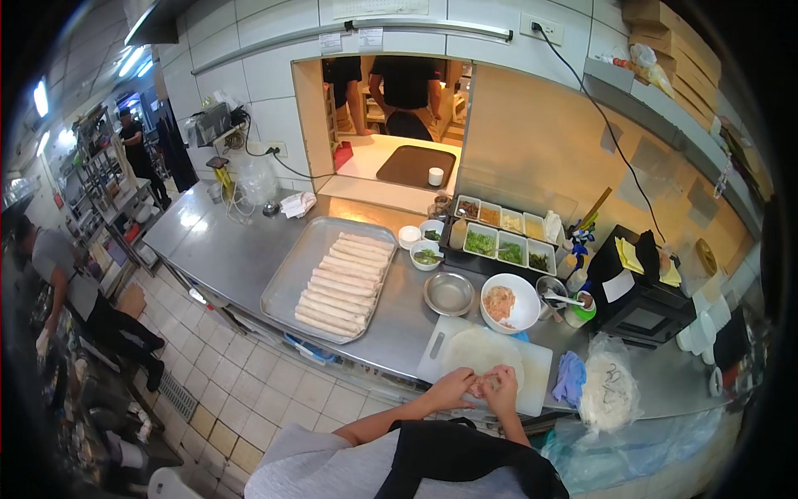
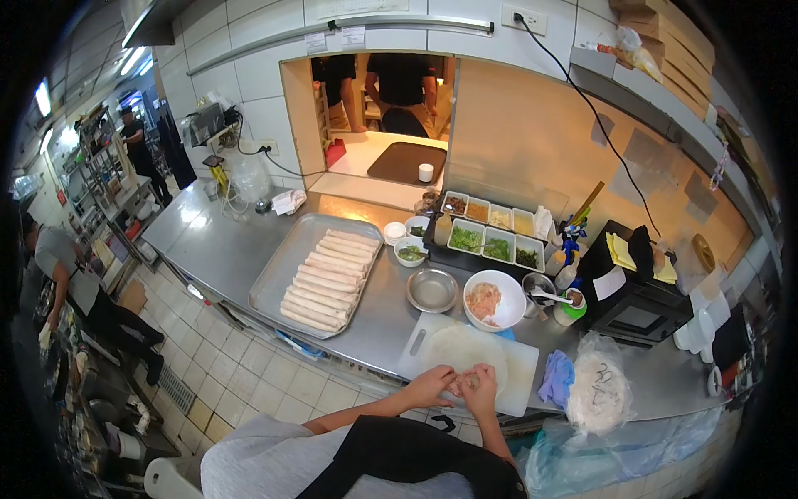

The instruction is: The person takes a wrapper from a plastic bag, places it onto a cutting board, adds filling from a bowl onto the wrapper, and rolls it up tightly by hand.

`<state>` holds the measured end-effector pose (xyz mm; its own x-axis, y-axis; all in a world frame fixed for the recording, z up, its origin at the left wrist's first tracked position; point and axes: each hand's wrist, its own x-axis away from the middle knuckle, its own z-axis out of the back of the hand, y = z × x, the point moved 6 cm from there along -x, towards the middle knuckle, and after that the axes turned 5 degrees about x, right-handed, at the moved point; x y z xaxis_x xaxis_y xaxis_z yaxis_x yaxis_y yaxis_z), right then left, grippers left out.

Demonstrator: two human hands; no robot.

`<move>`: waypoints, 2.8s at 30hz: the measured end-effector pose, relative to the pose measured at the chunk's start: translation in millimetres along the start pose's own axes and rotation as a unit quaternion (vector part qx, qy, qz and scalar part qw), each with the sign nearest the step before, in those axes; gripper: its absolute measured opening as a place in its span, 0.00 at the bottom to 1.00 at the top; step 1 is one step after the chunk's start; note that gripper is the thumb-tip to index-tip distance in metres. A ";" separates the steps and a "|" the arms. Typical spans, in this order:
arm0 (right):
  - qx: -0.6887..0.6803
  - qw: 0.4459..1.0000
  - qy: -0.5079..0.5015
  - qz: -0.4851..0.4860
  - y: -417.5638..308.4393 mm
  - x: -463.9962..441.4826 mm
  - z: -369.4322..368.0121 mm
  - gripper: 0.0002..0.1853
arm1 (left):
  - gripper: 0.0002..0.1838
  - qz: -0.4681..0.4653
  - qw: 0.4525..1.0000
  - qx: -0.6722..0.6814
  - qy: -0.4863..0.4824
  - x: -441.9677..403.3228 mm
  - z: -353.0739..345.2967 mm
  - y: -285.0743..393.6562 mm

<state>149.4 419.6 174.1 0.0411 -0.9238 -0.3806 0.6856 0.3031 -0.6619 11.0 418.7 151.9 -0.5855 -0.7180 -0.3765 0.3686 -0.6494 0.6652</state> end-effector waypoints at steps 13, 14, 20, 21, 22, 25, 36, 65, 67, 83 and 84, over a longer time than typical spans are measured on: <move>-0.217 0.963 0.005 -0.157 38.3 15.2 -16.5 0.11 | 0.20 0.042 0.997 0.021 0.069 -5.1 -10.5 -15.2; -0.157 0.978 -0.006 -0.139 31.0 10.1 -10.7 0.13 | 0.20 0.043 0.997 0.019 0.069 -6.8 -9.6 -16.1; 0.050 0.992 -0.100 0.058 2.7 8.4 2.9 0.23 | 0.21 0.038 0.994 0.022 0.097 -6.0 -8.5 -13.5; 0.042 0.987 -0.128 0.086 1.0 10.7 -0.1 0.25 | 0.22 0.028 0.993 0.021 0.116 -7.2 -5.7 -13.4; 0.041 0.987 -0.127 0.087 3.8 12.1 -0.7 0.25 | 0.22 0.028 0.993 0.019 0.116 -9.1 -4.8 -14.9; 0.053 0.985 -0.131 0.095 10.2 14.1 -6.6 0.25 | 0.22 0.040 0.997 0.049 0.034 -16.0 -16.3 -23.6; 0.085 0.991 -0.077 0.065 16.0 10.6 -10.7 0.13 | 0.13 0.049 0.995 0.061 0.065 -16.7 -20.6 -32.2; -0.062 0.990 -0.117 0.056 22.6 0.7 -2.1 0.24 | 0.19 0.002 0.994 0.083 0.074 -17.6 -16.5 -34.0; -0.020 0.985 -0.127 0.113 7.6 1.4 0.4 0.27 | 0.21 -0.022 0.991 0.081 0.104 -18.5 -13.9 -32.4; 0.031 0.990 -0.087 0.105 15.7 5.2 -6.8 0.13 | 0.10 0.077 0.983 0.157 0.065 -13.8 -6.9 -29.2; 0.026 0.989 -0.080 0.118 13.0 5.4 -4.6 0.12 | 0.10 0.100 0.965 0.220 0.100 -12.2 -1.6 -28.9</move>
<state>155.2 419.6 160.4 0.3160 -0.8557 -0.4099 0.6795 0.5056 -0.5317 8.7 445.8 136.3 -0.3675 -0.8804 -0.2996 0.0912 -0.3547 0.9305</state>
